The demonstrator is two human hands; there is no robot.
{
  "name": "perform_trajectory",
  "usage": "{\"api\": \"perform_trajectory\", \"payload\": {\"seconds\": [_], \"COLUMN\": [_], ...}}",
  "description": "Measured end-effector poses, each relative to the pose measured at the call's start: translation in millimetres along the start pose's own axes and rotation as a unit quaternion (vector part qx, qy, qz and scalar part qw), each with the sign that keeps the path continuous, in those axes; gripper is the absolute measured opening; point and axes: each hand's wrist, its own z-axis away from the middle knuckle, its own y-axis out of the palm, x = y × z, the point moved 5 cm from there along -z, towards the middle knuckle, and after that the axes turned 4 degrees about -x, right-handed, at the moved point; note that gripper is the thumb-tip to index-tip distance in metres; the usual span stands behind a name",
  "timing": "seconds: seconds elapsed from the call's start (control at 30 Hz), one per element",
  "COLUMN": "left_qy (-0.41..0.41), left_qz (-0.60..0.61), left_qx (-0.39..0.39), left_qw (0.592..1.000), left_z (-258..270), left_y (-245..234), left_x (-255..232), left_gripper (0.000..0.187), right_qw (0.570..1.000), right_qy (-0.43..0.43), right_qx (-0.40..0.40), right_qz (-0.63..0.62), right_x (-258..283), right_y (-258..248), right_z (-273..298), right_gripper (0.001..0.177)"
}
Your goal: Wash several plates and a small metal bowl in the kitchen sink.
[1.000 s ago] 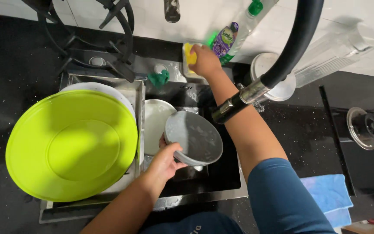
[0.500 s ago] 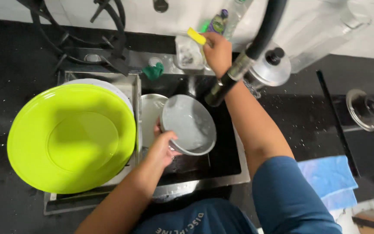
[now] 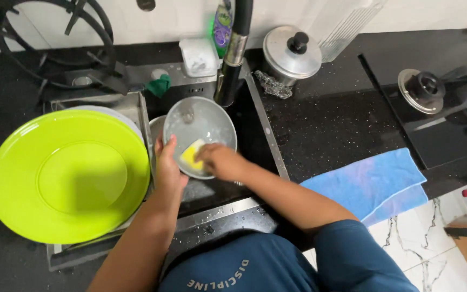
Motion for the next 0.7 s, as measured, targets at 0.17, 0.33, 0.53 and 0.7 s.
{"api": "perform_trajectory", "payload": {"seconds": [0.17, 0.33, 0.53, 0.7], "left_qy": [-0.081, -0.056, -0.014, -0.052], "left_qz": [0.046, 0.014, 0.065, -0.062], "left_qx": [0.014, 0.020, 0.043, 0.028], "left_qw": [0.996, 0.998, 0.997, 0.996], "left_z": [-1, 6, -7, 11], "left_y": [-5, 9, -8, 11], "left_x": [16, -1, 18, 2], "left_gripper": [0.045, 0.047, 0.048, 0.054], "right_qw": [0.995, 0.966, 0.998, 0.970], "right_qy": [-0.018, 0.019, -0.036, -0.034], "right_qx": [-0.095, -0.119, 0.018, -0.142], "right_qz": [0.013, 0.229, 0.041, 0.195], "right_x": [17, -12, 1, -33], "right_y": [-7, -30, 8, -10], "right_z": [-46, -49, -21, -42], "right_gripper": [0.027, 0.035, 0.027, 0.027]}}
